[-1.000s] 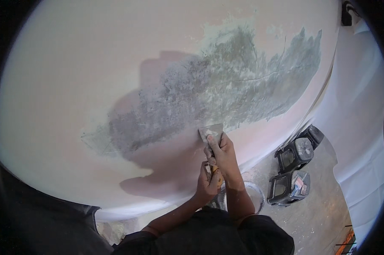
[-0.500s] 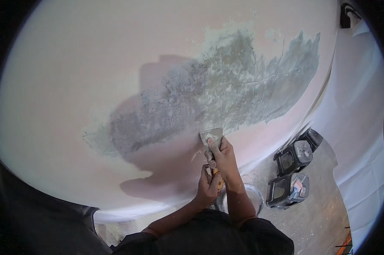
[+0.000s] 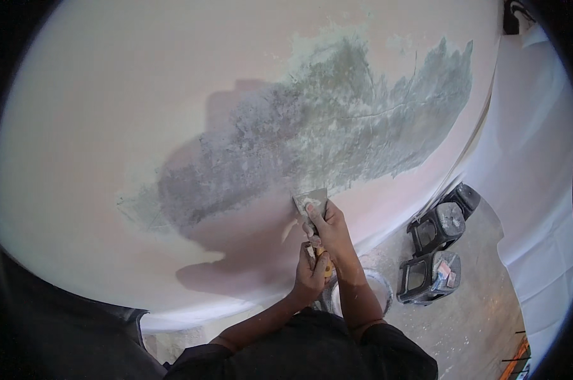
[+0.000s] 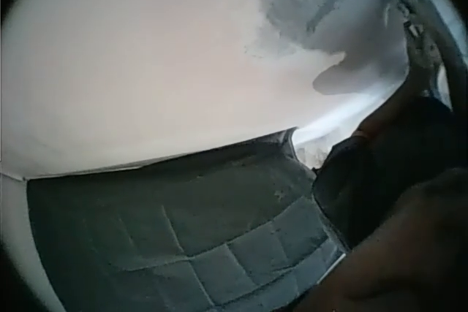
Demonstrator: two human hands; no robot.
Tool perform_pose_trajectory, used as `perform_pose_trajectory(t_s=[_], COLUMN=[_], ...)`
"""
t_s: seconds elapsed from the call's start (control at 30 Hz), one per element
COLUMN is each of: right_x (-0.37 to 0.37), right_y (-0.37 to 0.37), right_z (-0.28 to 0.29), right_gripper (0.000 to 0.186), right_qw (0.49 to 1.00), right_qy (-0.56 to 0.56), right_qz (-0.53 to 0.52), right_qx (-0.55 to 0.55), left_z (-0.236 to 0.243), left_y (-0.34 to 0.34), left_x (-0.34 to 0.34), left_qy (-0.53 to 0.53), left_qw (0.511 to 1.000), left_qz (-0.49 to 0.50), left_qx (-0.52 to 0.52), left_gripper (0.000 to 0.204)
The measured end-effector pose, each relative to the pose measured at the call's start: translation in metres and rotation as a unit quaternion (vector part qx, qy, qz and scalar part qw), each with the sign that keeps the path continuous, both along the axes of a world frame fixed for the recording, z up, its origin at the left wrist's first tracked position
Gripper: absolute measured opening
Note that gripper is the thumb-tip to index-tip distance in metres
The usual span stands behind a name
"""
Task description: Plastering or scraping a section of a wall with a putty knife.
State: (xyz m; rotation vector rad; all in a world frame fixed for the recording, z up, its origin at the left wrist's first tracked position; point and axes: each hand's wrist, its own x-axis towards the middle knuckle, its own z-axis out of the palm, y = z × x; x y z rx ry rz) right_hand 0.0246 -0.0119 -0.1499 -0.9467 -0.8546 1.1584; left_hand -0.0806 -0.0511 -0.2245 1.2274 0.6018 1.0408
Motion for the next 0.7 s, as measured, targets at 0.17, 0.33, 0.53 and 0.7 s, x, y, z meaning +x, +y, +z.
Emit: perform_pose_trajectory(t_s=[0.17,0.33,0.53,0.7], right_x=[0.001,-0.001,-0.002,0.000], right_y=[0.005,0.010,0.009,0.006], right_z=[-0.004,0.002,0.007,-0.003], right_gripper=[0.026,0.023,0.020,0.020], right_qw=[1.000,0.999,0.997,0.997], right_qy=[-0.015,-0.017,-0.053,-0.037], right_qz=[-0.003,-0.023,-0.053,-0.052], right_qx=[0.006,0.043,0.037,0.054], left_z=[-0.009,-0.004,-0.003,-0.006], left_y=[0.009,0.012,0.012,0.010], left_x=[0.003,0.011,0.010,0.014], left_qy=[0.002,-0.045,-0.035,-0.024], left_qw=[0.999,0.999,0.999,0.999], left_qz=[0.016,0.002,0.006,0.017], left_qx=[0.045,0.017,-0.029,0.038], left_gripper=[0.017,0.020,0.022,0.024])
